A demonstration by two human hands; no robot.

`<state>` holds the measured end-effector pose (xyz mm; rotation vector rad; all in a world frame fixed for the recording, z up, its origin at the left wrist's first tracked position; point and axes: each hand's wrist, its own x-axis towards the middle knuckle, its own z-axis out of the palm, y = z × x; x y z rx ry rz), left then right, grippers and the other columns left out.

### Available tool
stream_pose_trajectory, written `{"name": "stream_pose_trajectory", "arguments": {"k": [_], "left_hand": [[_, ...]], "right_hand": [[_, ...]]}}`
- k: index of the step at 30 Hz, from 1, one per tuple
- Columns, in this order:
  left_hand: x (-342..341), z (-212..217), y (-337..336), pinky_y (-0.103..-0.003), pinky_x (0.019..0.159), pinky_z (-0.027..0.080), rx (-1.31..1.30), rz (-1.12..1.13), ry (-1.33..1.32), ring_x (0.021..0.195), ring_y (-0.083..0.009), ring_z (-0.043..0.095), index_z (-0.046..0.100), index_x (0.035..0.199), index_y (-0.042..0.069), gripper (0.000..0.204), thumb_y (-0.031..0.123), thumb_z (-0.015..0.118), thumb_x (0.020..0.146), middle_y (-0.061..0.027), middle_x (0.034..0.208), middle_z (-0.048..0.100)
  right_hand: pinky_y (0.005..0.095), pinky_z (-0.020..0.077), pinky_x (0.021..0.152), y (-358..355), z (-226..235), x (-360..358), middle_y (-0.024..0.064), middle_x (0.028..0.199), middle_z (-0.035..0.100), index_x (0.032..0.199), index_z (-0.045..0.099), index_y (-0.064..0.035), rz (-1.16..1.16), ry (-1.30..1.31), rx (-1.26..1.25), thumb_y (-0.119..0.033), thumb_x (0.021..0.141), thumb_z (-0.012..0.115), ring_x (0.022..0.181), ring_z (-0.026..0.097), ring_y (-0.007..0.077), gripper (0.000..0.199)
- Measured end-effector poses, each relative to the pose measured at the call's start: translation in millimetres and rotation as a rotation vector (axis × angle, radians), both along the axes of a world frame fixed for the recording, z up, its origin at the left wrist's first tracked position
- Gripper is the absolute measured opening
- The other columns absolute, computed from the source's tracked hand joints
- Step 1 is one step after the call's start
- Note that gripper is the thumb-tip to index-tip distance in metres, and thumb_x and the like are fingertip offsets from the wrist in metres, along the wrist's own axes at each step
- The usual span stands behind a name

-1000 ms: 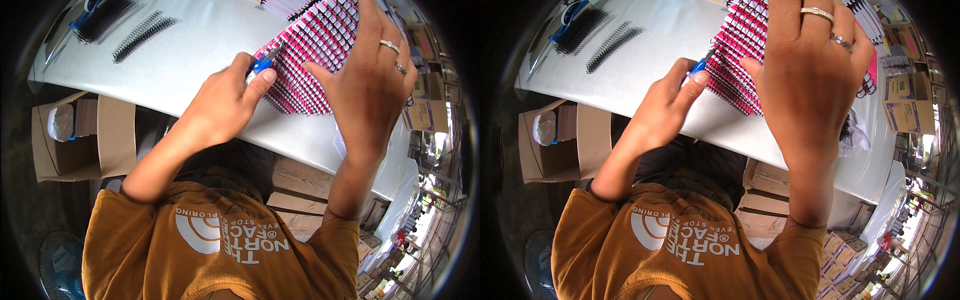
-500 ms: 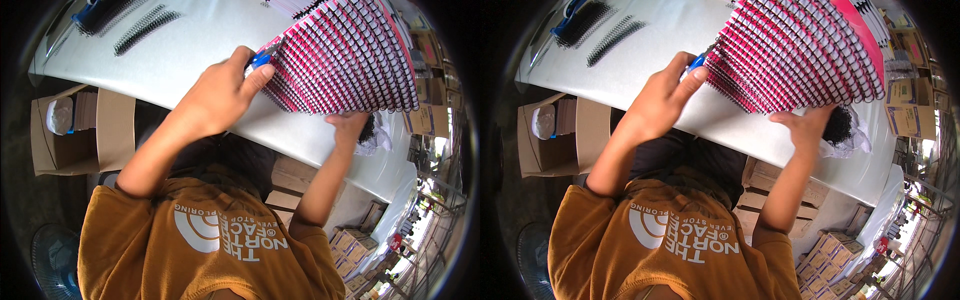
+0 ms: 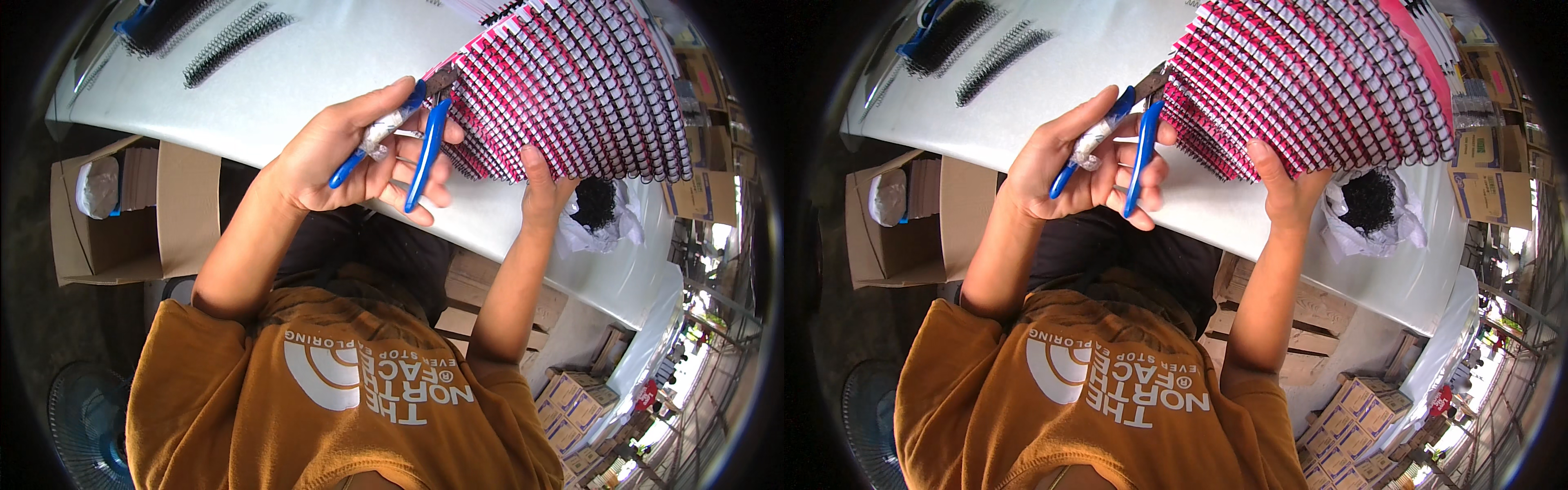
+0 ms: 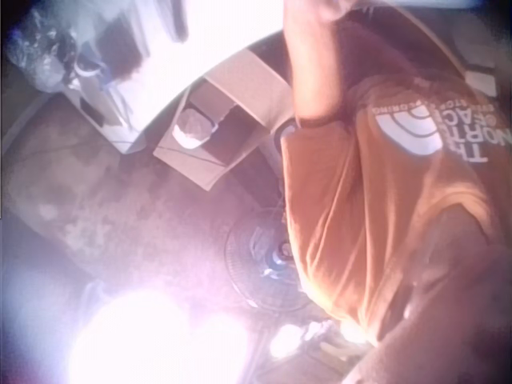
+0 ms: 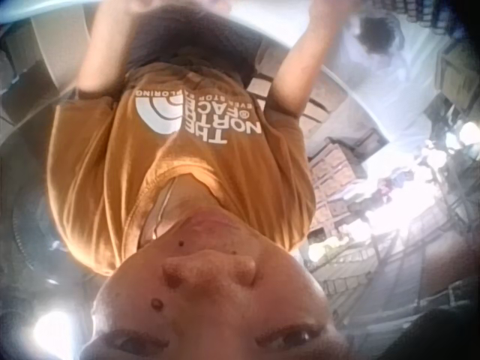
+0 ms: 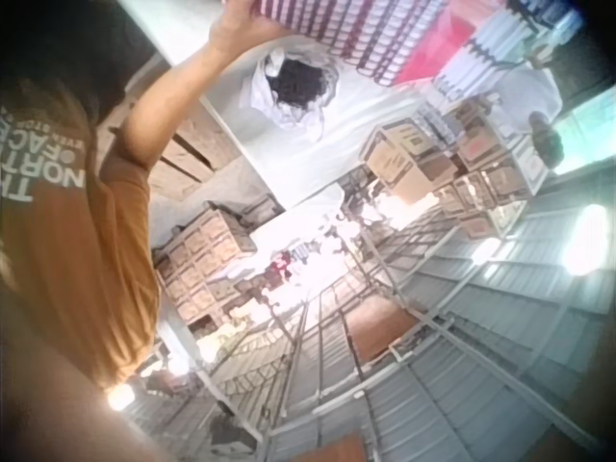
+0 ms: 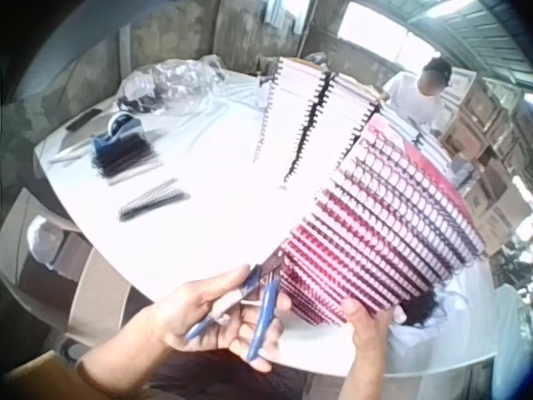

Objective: The person trims excess wire from the spiral coils of notebooks using a pair of pliers. They pick up a stack of pink notebooks, use the tool to cut the ends of the spiral bindings one at a time, and then set the stack down on a work surface.

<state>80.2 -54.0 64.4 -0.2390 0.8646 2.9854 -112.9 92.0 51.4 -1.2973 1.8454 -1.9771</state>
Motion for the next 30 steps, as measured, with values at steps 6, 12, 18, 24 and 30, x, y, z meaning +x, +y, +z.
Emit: {"name": "stream_pose_trajectory", "arguments": {"k": [6,12,18,24,30], "left_hand": [[-7,5,22,-0.027,0.065,0.047,-1.391,0.361,-0.426,0.067,-0.0112,0.055,0.052,0.108,0.003,0.053,0.051,0.034,0.095,-0.0071,0.08,0.06],[3,8,1,-0.042,0.076,0.056,-0.042,0.015,0.042,0.088,-0.0327,0.065,0.045,0.118,-0.007,0.065,0.05,0.022,0.096,-0.02,0.088,0.061],[1,12,-5,-0.042,0.071,0.057,-0.241,0.028,-0.031,0.084,-0.0334,0.065,0.046,0.117,-0.008,0.065,0.049,0.023,0.096,-0.0222,0.089,0.06],[1,7,-12,-0.039,0.065,0.058,-0.216,0.041,-0.01,0.08,-0.0328,0.066,0.048,0.115,-0.009,0.065,0.048,0.026,0.095,-0.0225,0.086,0.06],[2,12,-9,-0.036,0.059,0.059,-0.279,0.064,-0.07,0.076,-0.0303,0.067,0.049,0.114,-0.008,0.064,0.049,0.026,0.095,-0.0205,0.083,0.06]], "right_hand": [[0.0346,0.0369,0.095,2,-3,-3,0.0126,0.114,0.052,0.119,0.046,0.0048,-0.01,0.015,0.038,-0.021,0.067,0.075,0.102,0.052,0.0218,0.065],[0.034,0.036,0.096,2,-3,-3,0.0117,0.114,0.052,0.119,0.046,0.0034,0.007,0.02,0.035,-0.024,0.067,0.076,0.103,0.051,0.0207,0.066],[0.0344,0.0351,0.097,2,-5,-5,0.0124,0.117,0.049,0.123,0.042,0.0033,-0.014,0.014,0.024,-0.023,0.066,0.076,0.105,0.05,0.0216,0.071],[0.0349,0.0334,0.098,2,-8,-5,0.0132,0.119,0.047,0.126,0.038,0.0039,-0.026,-0.012,0.015,-0.022,0.066,0.076,0.108,0.048,0.0223,0.076],[0.0347,0.0334,0.098,3,-8,-5,0.0131,0.119,0.047,0.126,0.038,0.004,-0.029,-0.018,0.025,-0.021,0.065,0.076,0.107,0.048,0.0222,0.076]]}}
